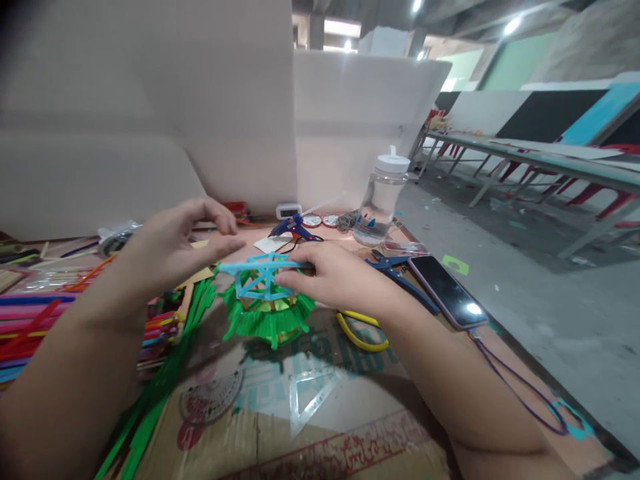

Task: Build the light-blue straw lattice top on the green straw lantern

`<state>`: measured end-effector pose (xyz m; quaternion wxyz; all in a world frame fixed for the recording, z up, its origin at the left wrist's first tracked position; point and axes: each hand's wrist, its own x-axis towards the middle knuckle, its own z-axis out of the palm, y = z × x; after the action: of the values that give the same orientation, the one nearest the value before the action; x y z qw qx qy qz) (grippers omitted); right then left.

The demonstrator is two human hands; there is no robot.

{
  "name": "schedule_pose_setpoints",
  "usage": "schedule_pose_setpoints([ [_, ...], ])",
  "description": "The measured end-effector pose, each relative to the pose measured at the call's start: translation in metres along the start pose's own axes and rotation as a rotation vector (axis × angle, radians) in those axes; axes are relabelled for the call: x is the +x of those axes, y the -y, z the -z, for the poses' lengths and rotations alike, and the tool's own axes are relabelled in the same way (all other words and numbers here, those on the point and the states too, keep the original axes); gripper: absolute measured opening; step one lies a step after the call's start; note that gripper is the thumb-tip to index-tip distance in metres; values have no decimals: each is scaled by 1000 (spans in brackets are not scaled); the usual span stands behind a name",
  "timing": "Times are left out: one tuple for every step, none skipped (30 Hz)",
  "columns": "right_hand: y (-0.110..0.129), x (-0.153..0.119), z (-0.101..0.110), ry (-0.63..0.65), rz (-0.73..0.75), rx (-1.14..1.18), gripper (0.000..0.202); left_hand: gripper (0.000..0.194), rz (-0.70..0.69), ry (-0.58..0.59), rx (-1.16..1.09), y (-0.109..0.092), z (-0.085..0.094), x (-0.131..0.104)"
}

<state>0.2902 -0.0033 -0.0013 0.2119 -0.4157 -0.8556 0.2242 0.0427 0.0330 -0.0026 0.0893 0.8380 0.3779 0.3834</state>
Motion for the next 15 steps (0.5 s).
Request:
schedule_pose_setpoints([
  [0,-1,0,-48,-7,-6,22,31,85,-42,24,-1,0,-1],
  [0,-1,1,-105,-18,-16,19,34,144,-49,38,-2,0,-1],
  [0,-1,1,-162,-32,-26,17,33,164,-30,38,-3,0,-2],
  [-2,-1,1,-211,-46,-33,15,31,148,3,30,-3,-2,-2],
  [-4,-1,1,-250,-60,-30,14,27,110,40,23,-2,-3,-2],
  [-6,-1,0,-277,-65,-21,15,24,61,61,24,-1,-5,-2],
  [-9,0,-1,-290,-56,-9,16,23,3,74,30,1,-6,-1],
  [-12,1,-3,-294,-37,2,18,23,-54,90,36,3,-8,-1],
  [-15,2,-5,-290,-13,9,19,23,-109,118,38,6,-9,0],
  [-18,3,-6,-286,15,13,20,23,-164,153,35,9,-10,1],
  [-20,5,-8,-283,45,15,20,24,-219,190,29,12,-12,2],
  [-22,6,-10,-278,72,19,21,25,-270,230,24,14,-13,2],
  [-24,8,-12,-270,95,26,21,26,-312,266,25,15,-14,3],
  [-24,10,-13,-257,112,31,22,28,-347,290,38,15,-15,3],
  [-25,11,-14,-246,122,33,23,30,-376,303,57,15,-16,2],
])
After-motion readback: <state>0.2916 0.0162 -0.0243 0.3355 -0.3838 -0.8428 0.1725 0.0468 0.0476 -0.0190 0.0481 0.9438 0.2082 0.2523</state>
